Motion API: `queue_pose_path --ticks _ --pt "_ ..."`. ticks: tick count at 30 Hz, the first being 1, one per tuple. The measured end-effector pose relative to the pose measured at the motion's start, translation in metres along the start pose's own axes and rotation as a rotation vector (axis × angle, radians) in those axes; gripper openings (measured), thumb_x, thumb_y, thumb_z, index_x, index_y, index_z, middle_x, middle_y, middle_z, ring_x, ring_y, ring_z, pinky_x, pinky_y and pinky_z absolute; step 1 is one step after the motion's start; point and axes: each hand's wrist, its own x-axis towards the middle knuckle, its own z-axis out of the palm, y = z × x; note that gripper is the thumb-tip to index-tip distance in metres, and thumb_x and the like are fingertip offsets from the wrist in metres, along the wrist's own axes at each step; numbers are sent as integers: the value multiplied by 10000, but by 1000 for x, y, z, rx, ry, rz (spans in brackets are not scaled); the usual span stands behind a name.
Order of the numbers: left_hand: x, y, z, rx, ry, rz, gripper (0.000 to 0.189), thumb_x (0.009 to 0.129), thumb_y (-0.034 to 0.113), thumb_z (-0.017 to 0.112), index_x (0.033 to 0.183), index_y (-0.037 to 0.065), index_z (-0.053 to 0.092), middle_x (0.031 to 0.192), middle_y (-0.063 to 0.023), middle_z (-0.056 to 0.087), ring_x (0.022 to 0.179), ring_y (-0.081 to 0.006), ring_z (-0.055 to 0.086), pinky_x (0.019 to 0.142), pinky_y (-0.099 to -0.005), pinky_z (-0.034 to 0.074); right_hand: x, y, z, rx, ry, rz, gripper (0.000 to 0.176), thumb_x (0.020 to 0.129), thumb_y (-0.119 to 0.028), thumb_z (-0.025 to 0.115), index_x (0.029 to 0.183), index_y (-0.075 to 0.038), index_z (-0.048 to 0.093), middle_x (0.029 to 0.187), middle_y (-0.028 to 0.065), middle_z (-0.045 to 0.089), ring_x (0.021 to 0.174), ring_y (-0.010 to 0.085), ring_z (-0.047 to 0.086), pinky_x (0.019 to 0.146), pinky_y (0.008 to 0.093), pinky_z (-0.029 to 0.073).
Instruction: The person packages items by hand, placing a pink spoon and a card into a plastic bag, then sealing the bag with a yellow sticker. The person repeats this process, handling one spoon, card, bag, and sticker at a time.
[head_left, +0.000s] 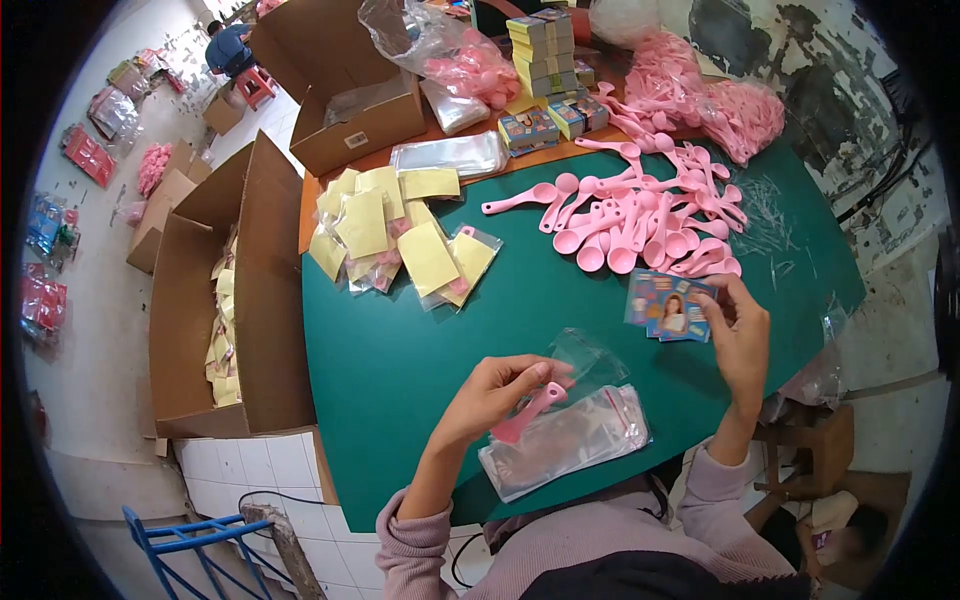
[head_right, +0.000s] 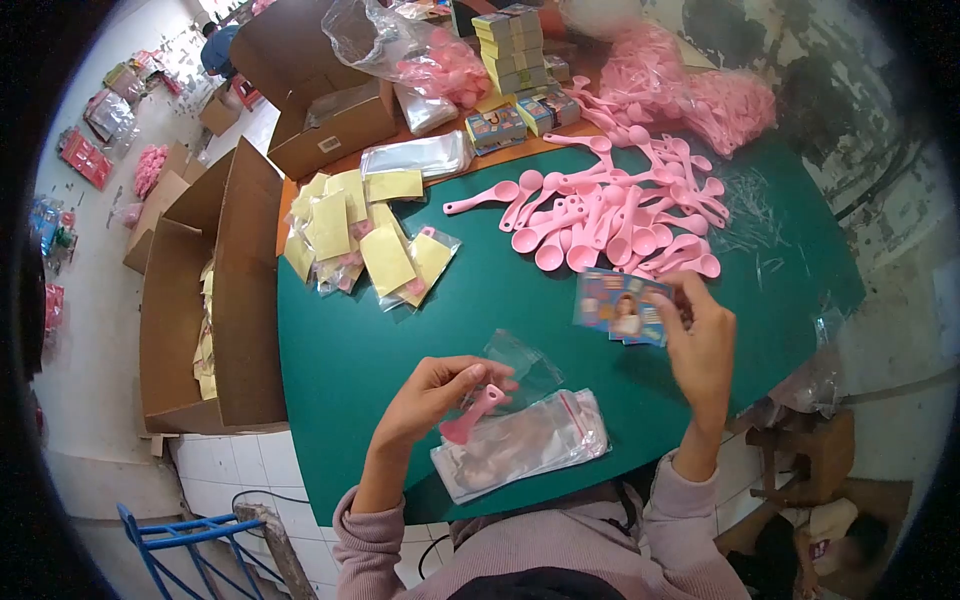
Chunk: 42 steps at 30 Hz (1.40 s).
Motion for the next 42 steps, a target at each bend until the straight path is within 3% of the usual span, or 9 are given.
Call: queue_pose_path --ticks 3,15,19,25,30,33,36,38,42 --pt "1 6 1 103 24 -16 324 928 252 466 1025 -13 625 848 -64 660 743 -97 596 693 -221 480 -8 -18 17 437 -131 -57 126 790 -28 616 907 2 581 656 44 576 587 42 502 517 212 407" --pt "7 4 3 510 -27 -17 291 889 255 527 1007 9 629 551 -39 504 493 -85 371 446 -266 335 1 -34 34 113 -673 -438 136 794 -103 624 849 -3 550 670 113 584 557 175 570 531 260 438" --pt "5 3 -6 415 52 3 291 892 248 523 1013 4 626 602 -64 556 525 -80 416 484 -254 378 3 -30 41 259 -653 -259 179 765 -94 665 821 -5 520 660 95 580 561 158 574 524 264 446" --pt "8 -5 -9 216 -44 29 284 894 196 519 1107 21 586 764 -130 638 691 -81 559 628 -243 455 -1 -36 59 224 -720 -454 194 750 -94 671 836 -8 519 667 104 581 580 197 578 547 287 457" --pt "6 1 -4 427 118 127 522 877 214 559 1310 38 328 808 -166 662 743 -198 652 652 -283 471 0 -27 90 165 -749 -567 206 731 -136 673 774 -2 523 681 109 589 595 264 566 583 336 454" --pt "1 16 -1 512 203 -107 571 857 223 589 1327 72 303 779 -155 663 755 -120 610 719 -252 461 4 -20 98 350 -831 -532 255 701 -158 693 687 2 496 621 86 544 546 201 529 538 317 416" --pt "-7 20 -19 547 73 -163 565 832 194 623 1294 62 325 802 -127 661 728 -112 597 690 -252 468 11 -19 91 271 -967 -250 274 663 -145 729 639 -4 496 573 47 498 534 106 462 503 275 369" --pt "-9 -1 -43 306 11 -69 547 827 164 627 1280 60 339 825 -109 653 732 -109 594 671 -248 473 17 -9 91 352 -802 -239 243 641 -121 750 659 -14 532 566 -5 478 566 50 411 503 229 343" --pt "-1 -19 -56 10 27 51 479 824 88 626 1240 54 390 882 -66 623 775 -102 584 652 -226 477 19 -10 94 538 -911 -89 200 685 -101 730 655 -21 549 600 -30 489 587 39 429 518 201 344"
